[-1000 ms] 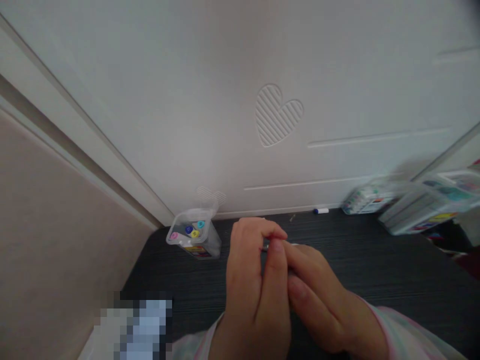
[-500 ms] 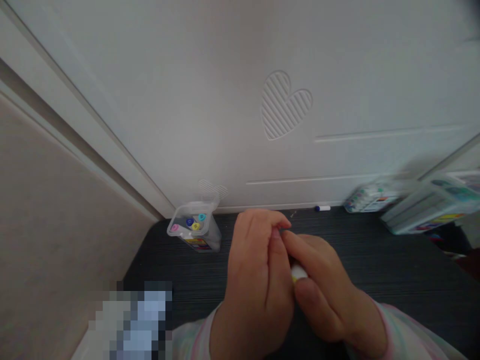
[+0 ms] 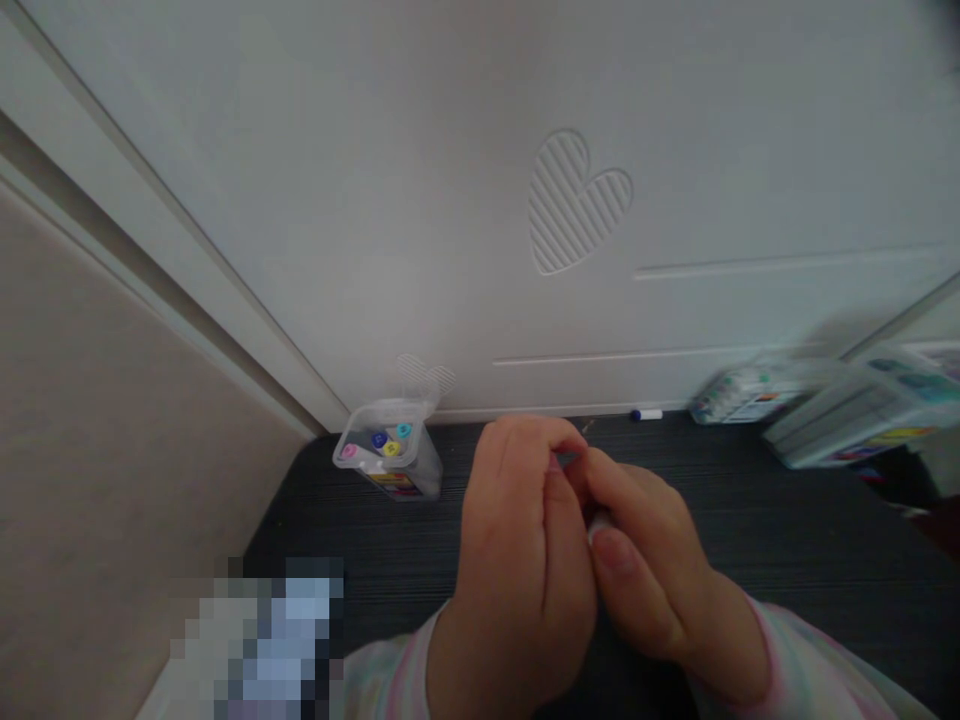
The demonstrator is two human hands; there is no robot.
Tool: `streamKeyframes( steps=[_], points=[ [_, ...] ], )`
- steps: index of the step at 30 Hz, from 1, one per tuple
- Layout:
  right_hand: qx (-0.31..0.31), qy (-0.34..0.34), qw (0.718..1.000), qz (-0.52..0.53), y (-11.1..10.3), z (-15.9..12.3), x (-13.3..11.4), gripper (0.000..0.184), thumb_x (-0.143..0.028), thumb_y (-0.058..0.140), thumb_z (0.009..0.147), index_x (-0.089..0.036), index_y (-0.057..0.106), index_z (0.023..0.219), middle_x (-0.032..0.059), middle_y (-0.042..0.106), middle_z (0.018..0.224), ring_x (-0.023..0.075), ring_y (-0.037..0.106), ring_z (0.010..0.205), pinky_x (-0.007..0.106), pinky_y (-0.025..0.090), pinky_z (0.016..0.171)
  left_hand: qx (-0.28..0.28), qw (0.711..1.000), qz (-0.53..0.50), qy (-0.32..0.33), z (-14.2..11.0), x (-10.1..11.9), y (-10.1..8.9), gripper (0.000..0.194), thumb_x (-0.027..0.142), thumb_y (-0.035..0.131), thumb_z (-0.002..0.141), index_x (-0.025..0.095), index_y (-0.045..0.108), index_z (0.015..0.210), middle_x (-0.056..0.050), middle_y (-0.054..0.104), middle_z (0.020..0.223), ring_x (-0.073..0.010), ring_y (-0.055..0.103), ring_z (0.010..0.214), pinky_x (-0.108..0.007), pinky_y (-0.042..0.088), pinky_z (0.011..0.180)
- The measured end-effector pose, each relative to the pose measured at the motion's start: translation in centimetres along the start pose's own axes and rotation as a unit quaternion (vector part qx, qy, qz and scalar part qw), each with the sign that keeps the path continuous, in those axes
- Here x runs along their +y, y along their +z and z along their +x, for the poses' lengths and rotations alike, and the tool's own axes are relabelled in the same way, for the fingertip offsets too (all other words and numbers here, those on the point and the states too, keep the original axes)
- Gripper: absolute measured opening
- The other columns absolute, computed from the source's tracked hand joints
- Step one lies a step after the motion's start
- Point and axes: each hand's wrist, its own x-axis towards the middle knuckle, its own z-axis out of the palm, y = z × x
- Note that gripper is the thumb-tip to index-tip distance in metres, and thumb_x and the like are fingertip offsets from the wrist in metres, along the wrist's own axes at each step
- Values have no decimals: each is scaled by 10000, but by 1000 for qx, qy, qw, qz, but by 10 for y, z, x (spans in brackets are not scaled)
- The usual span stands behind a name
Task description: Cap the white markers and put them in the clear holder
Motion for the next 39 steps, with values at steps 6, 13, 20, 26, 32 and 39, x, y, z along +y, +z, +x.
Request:
streamKeyframes(
  steps=[6, 13, 20, 26, 32, 39],
  points=[
    [5, 1, 1000, 8, 0, -1, 0, 338, -412, 256, 879, -173, 440, 724, 4, 457, 531, 118, 423, 467, 259, 278, 465, 2, 1000, 3, -4, 1, 1, 0, 201, 117, 300, 871, 223, 466, 911, -6, 513, 839, -128, 496, 770, -261, 400, 683],
    [11, 0, 1000, 13, 0, 1, 0, 321, -402, 270, 872, -175, 436, 719, -2, 441, 535, 111, 400, 453, 256, 262, 457, 5, 1000, -9, -15, 0, 2, 1, 182, 146, 306, 880, 218, 472, 900, -3, 510, 818, -120, 493, 746, -253, 407, 671],
    [7, -7, 1000, -2, -4, 3, -2, 252, -358, 292, 863, -181, 391, 715, -14, 431, 548, 98, 392, 451, 245, 276, 456, 25, 998, -24, -46, -1, 0, 3, 181, 189, 329, 887, 222, 458, 1010, -26, 519, 931, -131, 506, 848, -259, 419, 725],
    [5, -8, 1000, 6, -2, 4, -1, 239, -361, 287, 861, -186, 382, 729, -7, 451, 554, 106, 416, 453, 246, 291, 458, 24, 998, -26, -44, 1, -1, 5, 191, 189, 326, 888, 221, 471, 1007, -27, 528, 923, -131, 517, 842, -264, 425, 733],
    [13, -6, 1000, 14, -3, 4, -2, 240, -356, 299, 859, -181, 384, 718, -12, 445, 538, 101, 406, 441, 245, 287, 448, 21, 998, -36, -42, 1, -2, 5, 194, 190, 319, 893, 220, 477, 1002, -19, 526, 917, -122, 513, 842, -250, 420, 732],
    [9, -7, 1000, 19, -4, 5, -3, 211, -338, 315, 845, -181, 389, 725, -3, 456, 557, 105, 409, 451, 249, 295, 450, 21, 999, -37, -33, 1, 0, 4, 183, 174, 325, 887, 217, 479, 976, -13, 524, 900, -118, 509, 830, -250, 414, 742]
  ],
)
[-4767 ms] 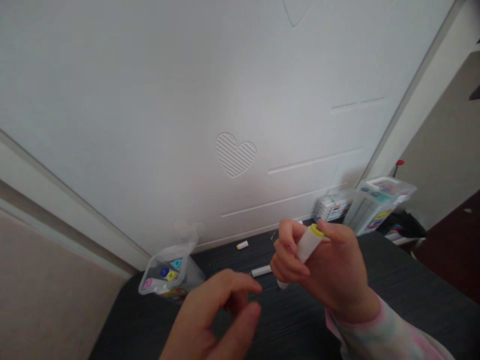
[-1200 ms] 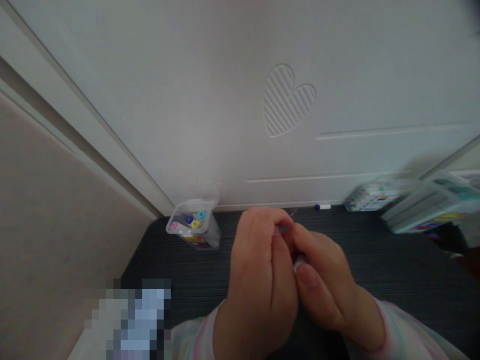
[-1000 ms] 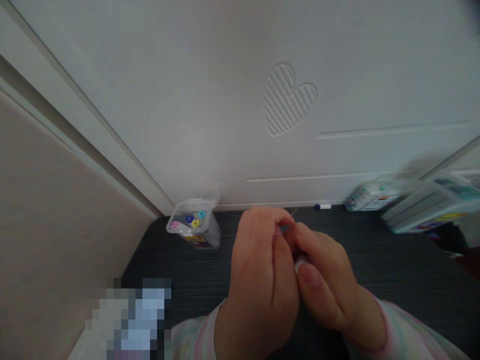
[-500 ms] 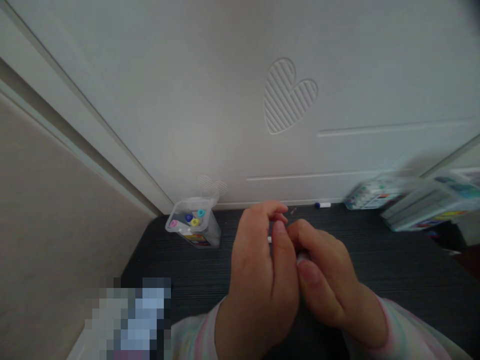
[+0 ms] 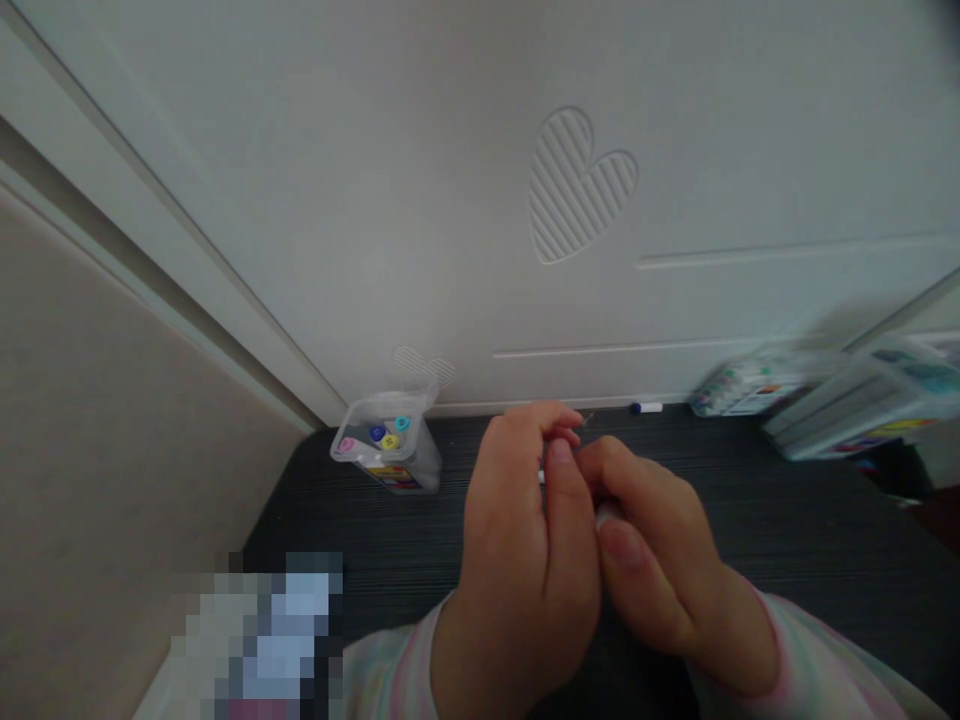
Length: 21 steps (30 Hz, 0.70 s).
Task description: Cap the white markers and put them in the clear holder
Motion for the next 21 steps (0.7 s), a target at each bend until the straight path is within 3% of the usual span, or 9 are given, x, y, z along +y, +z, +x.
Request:
streamKeyframes(
  steps=[21],
  points=[
    [-24, -8, 999, -46, -8, 8, -6, 143, -238, 285, 811, -192, 359, 698, 19, 501, 534, 125, 477, 434, 242, 362, 418, -2, 999, -32, -11, 0, -2, 4, 186, 164, 333, 880, 213, 505, 930, 10, 547, 844, -97, 524, 774, -214, 419, 705]
  ],
)
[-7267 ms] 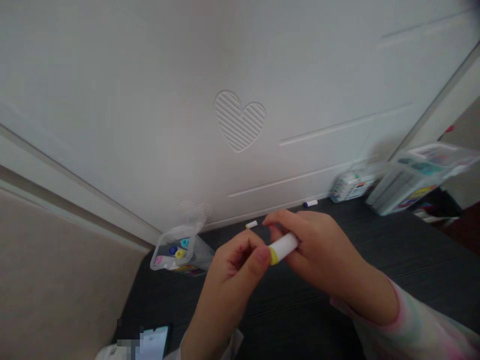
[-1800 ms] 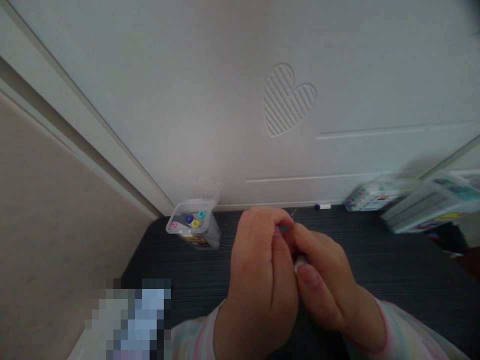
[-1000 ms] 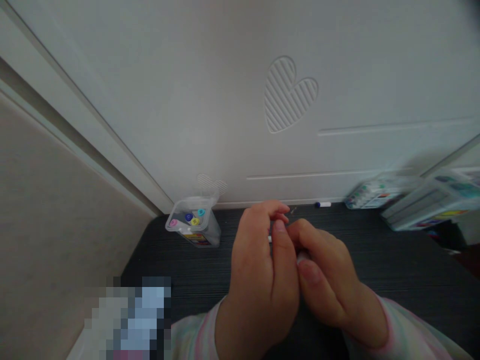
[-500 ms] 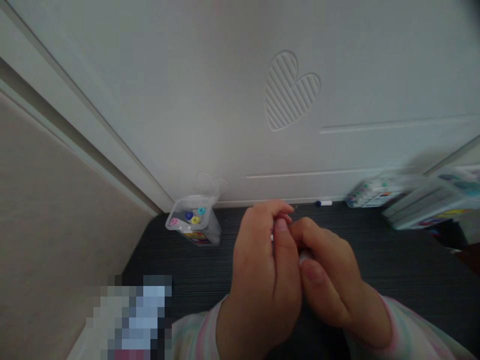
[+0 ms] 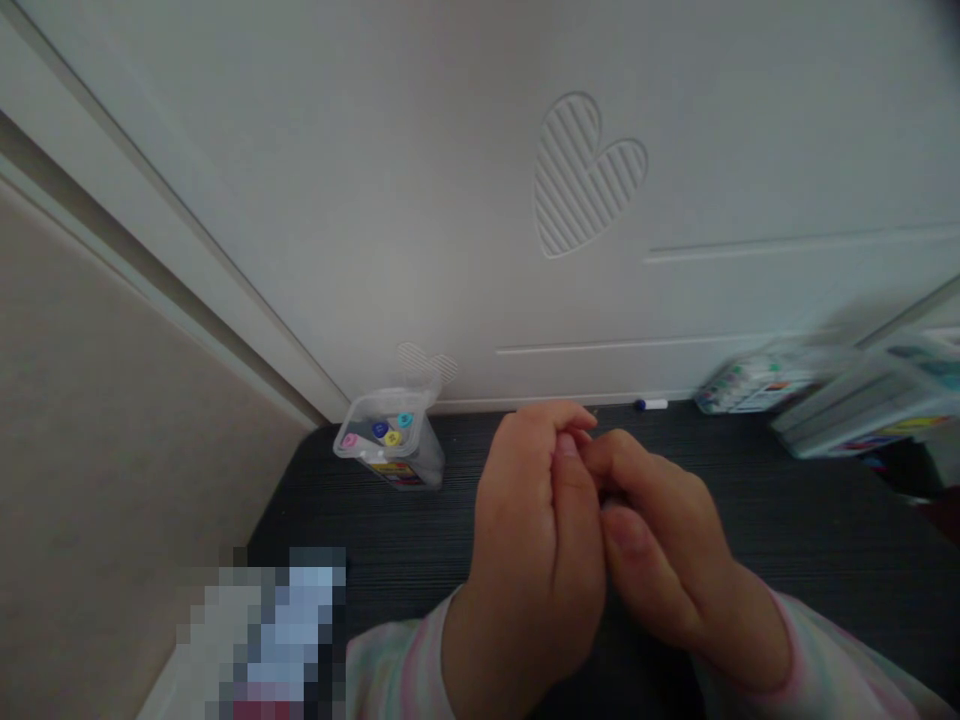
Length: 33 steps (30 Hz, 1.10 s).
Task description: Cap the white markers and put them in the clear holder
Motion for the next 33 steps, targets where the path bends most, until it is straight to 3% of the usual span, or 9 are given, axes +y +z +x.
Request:
streamKeyframes(
  steps=[13, 18, 24, 29, 33],
  points=[
    [19, 7, 999, 30, 4, -4, 4, 134, -268, 317, 826, -189, 368, 730, 9, 477, 552, 133, 475, 454, 257, 341, 433, -17, 1000, 4, -1, 0, -1, 0, 186, 172, 319, 891, 219, 493, 934, 23, 538, 846, -80, 513, 770, -199, 407, 690],
    [-16, 11, 1000, 17, 1, -1, 0, 149, -250, 297, 819, -194, 351, 693, 17, 485, 534, 132, 467, 438, 256, 341, 426, -17, 1000, 12, 7, -1, 0, -2, 189, 167, 320, 890, 219, 493, 946, 17, 542, 855, -87, 515, 781, -206, 406, 693],
    [-18, 19, 1000, 16, 1, -2, 0, 174, -285, 316, 836, -180, 377, 712, 5, 483, 550, 111, 458, 447, 233, 331, 432, -11, 996, 82, 31, 4, -1, -7, 155, 194, 372, 877, 212, 506, 954, 7, 566, 893, -98, 531, 802, -221, 417, 716],
    [-12, 15, 1000, 18, -3, -4, 4, 169, -268, 338, 851, -176, 393, 720, -39, 387, 533, 72, 370, 435, 208, 290, 431, 41, 960, 271, 61, 17, -2, -41, 123, 225, 460, 836, 202, 556, 909, 0, 601, 873, -135, 554, 837, -264, 428, 786],
    [0, 30, 999, 42, -8, -5, 8, 174, -274, 333, 867, -180, 383, 730, -47, 360, 533, 67, 343, 433, 204, 271, 421, 104, 906, 408, -35, 27, -12, -89, 232, 332, 535, 777, 197, 586, 960, -31, 611, 966, -205, 561, 915, -344, 429, 838]
  ],
)
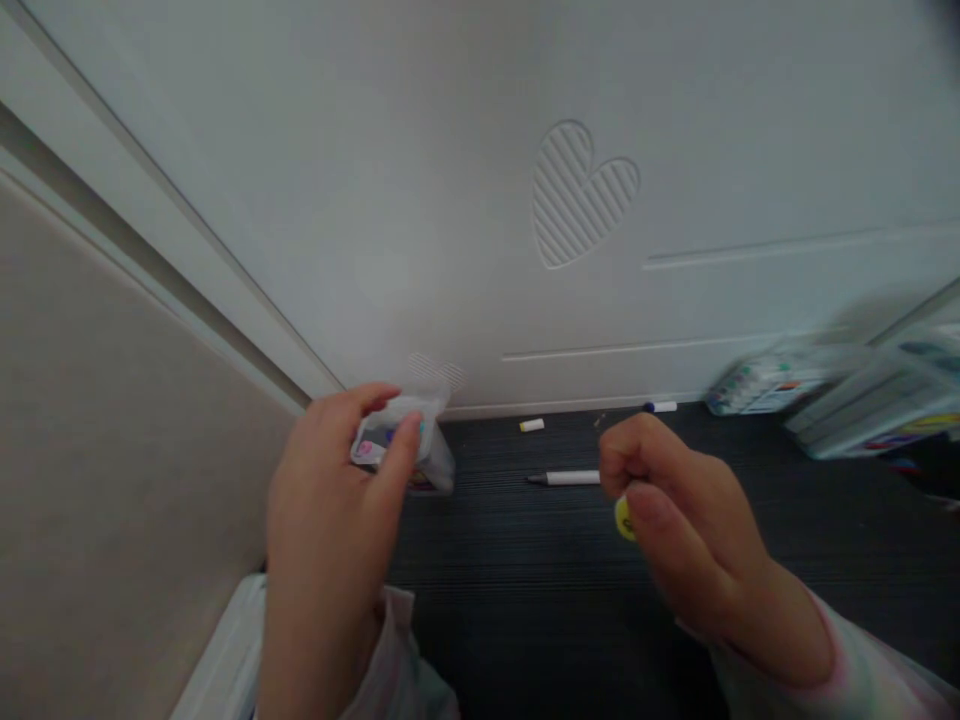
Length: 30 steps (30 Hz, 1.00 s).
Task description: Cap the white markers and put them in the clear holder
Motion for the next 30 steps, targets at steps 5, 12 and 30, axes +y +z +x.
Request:
streamKeyframes(
  steps=[5, 12, 30],
  points=[
    [11, 35, 998, 42, -4, -1, 5, 224, -331, 313, 896, -192, 383, 735, -45, 377, 485, 84, 345, 417, 223, 257, 415, -96, 992, 6, -85, 20, -44, -2, 398, 418, 480, 775, 196, 563, 1095, -78, 575, 1121, -247, 564, 944, -384, 449, 813],
    [47, 74, 994, 65, -4, -5, 16, 294, -397, 313, 900, -187, 425, 726, -21, 421, 517, 97, 364, 443, 242, 243, 434, -212, 973, -53, -70, 27, -58, 17, 520, 454, 485, 736, 175, 530, 1172, -91, 588, 1124, -250, 545, 1020, -345, 437, 841],
    [67, 98, 988, 102, -3, -7, 20, 292, -429, 339, 889, -205, 469, 754, -18, 425, 533, 116, 362, 466, 258, 248, 438, -140, 983, 16, -114, 32, -60, 26, 398, 387, 471, 753, 159, 572, 1063, -98, 649, 930, -220, 611, 800, -307, 465, 686]
  ],
)
